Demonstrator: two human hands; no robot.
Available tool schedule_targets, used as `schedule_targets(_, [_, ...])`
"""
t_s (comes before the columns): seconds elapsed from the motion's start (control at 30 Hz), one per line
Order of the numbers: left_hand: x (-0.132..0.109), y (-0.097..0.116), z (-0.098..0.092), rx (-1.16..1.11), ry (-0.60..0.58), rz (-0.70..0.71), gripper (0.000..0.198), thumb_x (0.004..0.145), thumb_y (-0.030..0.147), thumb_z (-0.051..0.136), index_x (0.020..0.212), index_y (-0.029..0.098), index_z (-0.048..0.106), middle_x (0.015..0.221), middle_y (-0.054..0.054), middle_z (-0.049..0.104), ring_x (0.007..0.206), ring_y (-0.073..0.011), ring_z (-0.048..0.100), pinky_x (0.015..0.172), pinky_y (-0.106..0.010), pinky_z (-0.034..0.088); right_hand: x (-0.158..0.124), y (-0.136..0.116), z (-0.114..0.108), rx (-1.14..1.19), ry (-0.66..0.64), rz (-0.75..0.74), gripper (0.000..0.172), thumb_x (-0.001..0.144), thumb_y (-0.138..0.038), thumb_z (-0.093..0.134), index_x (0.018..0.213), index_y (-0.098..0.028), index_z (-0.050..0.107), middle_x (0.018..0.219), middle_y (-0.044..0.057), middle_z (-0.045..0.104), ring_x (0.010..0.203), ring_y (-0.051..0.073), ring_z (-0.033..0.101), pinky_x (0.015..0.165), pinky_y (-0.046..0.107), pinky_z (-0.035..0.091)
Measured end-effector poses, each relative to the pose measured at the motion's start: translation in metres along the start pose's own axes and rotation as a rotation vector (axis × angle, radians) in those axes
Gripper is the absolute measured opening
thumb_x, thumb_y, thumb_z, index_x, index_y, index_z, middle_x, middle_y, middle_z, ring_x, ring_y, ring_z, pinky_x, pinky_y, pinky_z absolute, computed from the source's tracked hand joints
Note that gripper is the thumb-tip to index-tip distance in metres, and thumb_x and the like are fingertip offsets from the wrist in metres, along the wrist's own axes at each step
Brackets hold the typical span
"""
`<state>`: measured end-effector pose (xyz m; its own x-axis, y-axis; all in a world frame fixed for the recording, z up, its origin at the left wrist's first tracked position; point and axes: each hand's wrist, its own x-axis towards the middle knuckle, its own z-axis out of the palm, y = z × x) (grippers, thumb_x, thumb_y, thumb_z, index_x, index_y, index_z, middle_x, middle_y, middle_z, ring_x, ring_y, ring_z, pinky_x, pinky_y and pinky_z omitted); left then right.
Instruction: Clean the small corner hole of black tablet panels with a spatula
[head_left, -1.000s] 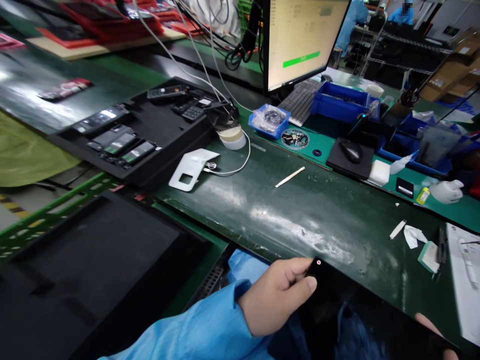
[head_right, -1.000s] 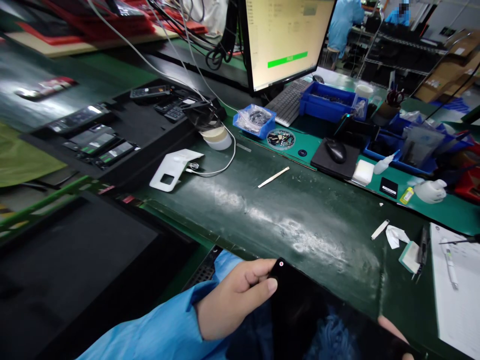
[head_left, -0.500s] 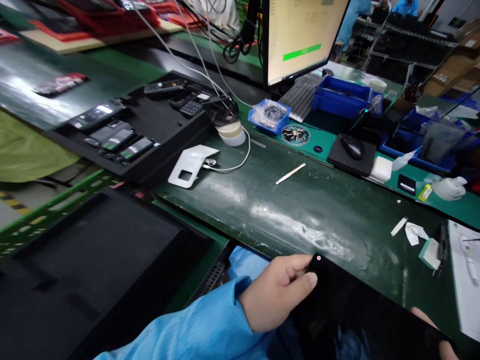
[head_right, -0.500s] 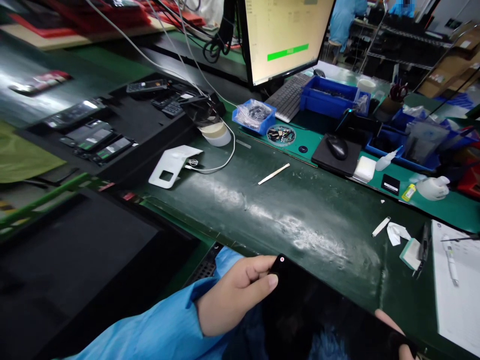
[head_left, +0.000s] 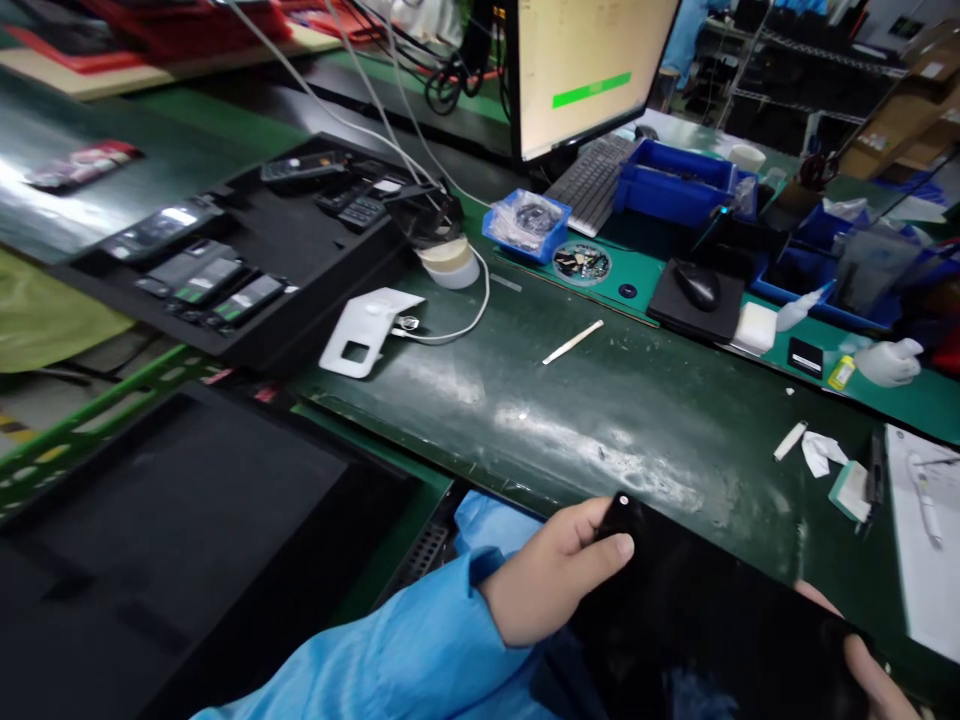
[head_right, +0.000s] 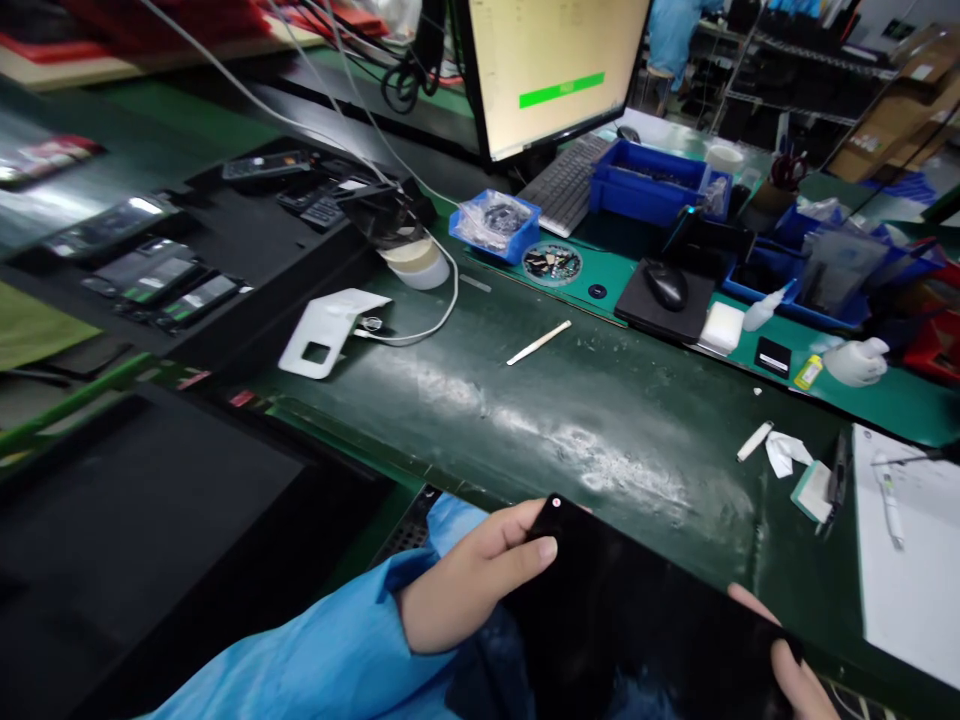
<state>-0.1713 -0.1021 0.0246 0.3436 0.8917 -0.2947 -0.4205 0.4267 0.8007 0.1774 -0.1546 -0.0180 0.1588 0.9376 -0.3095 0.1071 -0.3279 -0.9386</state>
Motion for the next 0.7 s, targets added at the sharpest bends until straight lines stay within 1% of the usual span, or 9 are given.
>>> schedule_targets(0.1, [0.004, -0.009, -0.001, -0.106, 0.1, -0.076, 0.036, 0.086, 0.045, 0.081, 0.111, 0.019, 0.079, 0.105, -0.008, 0.08, 0.103, -0.0272, 0.073, 0.097, -0.037, 0.053, 0.002, -0.034, 0.034, 0.228, 0.01, 0.219, 0.047, 0.096, -0.056, 0.058, 0.136, -0.035, 0.071, 0.125, 0.007, 0.077, 0.11, 0.037, 0.075, 0.102, 0.057, 0.059])
schedule_targets(0.13, [0.005, -0.01, -0.001, -0.142, 0.153, -0.1, 0.037, 0.085, 0.044, 0.082, 0.112, 0.019, 0.078, 0.107, -0.008, 0.08, 0.106, -0.0288, 0.073, 0.1, -0.039, 0.054, 0.005, -0.045, 0.044, 0.286, 0.014, 0.252, 0.048, 0.095, -0.057, 0.06, 0.135, -0.033, 0.071, 0.125, 0.008, 0.077, 0.114, 0.037, 0.074, 0.104, 0.057, 0.057])
schedule_targets(0.17, [0.006, -0.009, -0.002, -0.176, 0.206, -0.118, 0.038, 0.085, 0.043, 0.083, 0.114, 0.019, 0.078, 0.109, -0.009, 0.081, 0.109, -0.0303, 0.073, 0.102, -0.041, 0.054, 0.009, -0.054, 0.051, 0.316, 0.031, 0.24, 0.049, 0.093, -0.057, 0.063, 0.133, -0.03, 0.073, 0.128, 0.009, 0.076, 0.119, 0.036, 0.071, 0.107, 0.056, 0.055])
schedule_targets(0.23, [0.007, -0.003, -0.003, -0.237, 0.316, -0.141, 0.042, 0.084, 0.039, 0.083, 0.121, 0.02, 0.075, 0.113, -0.01, 0.081, 0.113, -0.0322, 0.073, 0.104, -0.043, 0.055, 0.015, -0.065, 0.054, 0.305, 0.081, 0.122, 0.05, 0.092, -0.057, 0.068, 0.133, -0.03, 0.071, 0.134, 0.008, 0.073, 0.126, 0.033, 0.067, 0.111, 0.052, 0.052])
schedule_targets(0.3, [0.008, 0.006, -0.004, -0.286, 0.414, -0.152, 0.047, 0.083, 0.035, 0.083, 0.127, 0.021, 0.072, 0.116, -0.01, 0.08, 0.116, -0.0334, 0.073, 0.105, -0.045, 0.057, 0.016, -0.063, 0.048, 0.227, 0.113, 0.012, 0.051, 0.093, -0.056, 0.069, 0.138, -0.03, 0.067, 0.14, 0.008, 0.069, 0.13, 0.03, 0.064, 0.113, 0.048, 0.05])
schedule_targets(0.37, [0.008, 0.014, -0.004, -0.316, 0.476, -0.138, 0.052, 0.082, 0.032, 0.084, 0.131, 0.021, 0.07, 0.117, -0.01, 0.08, 0.116, -0.0342, 0.073, 0.105, -0.046, 0.058, 0.011, -0.054, 0.038, 0.098, 0.117, -0.024, 0.049, 0.095, -0.056, 0.068, 0.137, -0.03, 0.066, 0.137, 0.009, 0.07, 0.126, 0.028, 0.066, 0.11, 0.045, 0.051])
schedule_targets(0.47, [0.008, 0.019, -0.002, -0.332, 0.522, -0.078, 0.055, 0.083, 0.034, 0.083, 0.134, 0.022, 0.069, 0.117, -0.01, 0.08, 0.118, -0.0347, 0.073, 0.107, -0.048, 0.057, 0.0, -0.041, 0.027, -0.119, 0.086, 0.017, 0.045, 0.094, -0.059, 0.067, 0.124, -0.025, 0.072, 0.112, 0.009, 0.077, 0.103, 0.025, 0.072, 0.096, 0.039, 0.056])
schedule_targets(0.57, [0.01, 0.016, 0.002, -0.316, 0.557, -0.009, 0.056, 0.082, 0.037, 0.084, 0.134, 0.021, 0.069, 0.119, -0.011, 0.08, 0.123, -0.0361, 0.07, 0.11, -0.051, 0.054, -0.006, -0.037, 0.025, -0.222, 0.03, 0.045, 0.045, 0.091, -0.065, 0.068, 0.105, -0.023, 0.073, 0.084, 0.005, 0.074, 0.081, 0.023, 0.07, 0.079, 0.034, 0.057])
schedule_targets(0.7, [0.012, 0.007, 0.004, -0.287, 0.563, 0.058, 0.058, 0.081, 0.044, 0.084, 0.132, 0.02, 0.071, 0.122, -0.012, 0.079, 0.128, -0.0375, 0.067, 0.115, -0.052, 0.049, -0.005, -0.036, 0.029, -0.291, -0.055, 0.049, 0.045, 0.09, -0.065, 0.067, 0.081, -0.022, 0.069, 0.075, 0.004, 0.068, 0.073, 0.02, 0.065, 0.07, 0.029, 0.054])
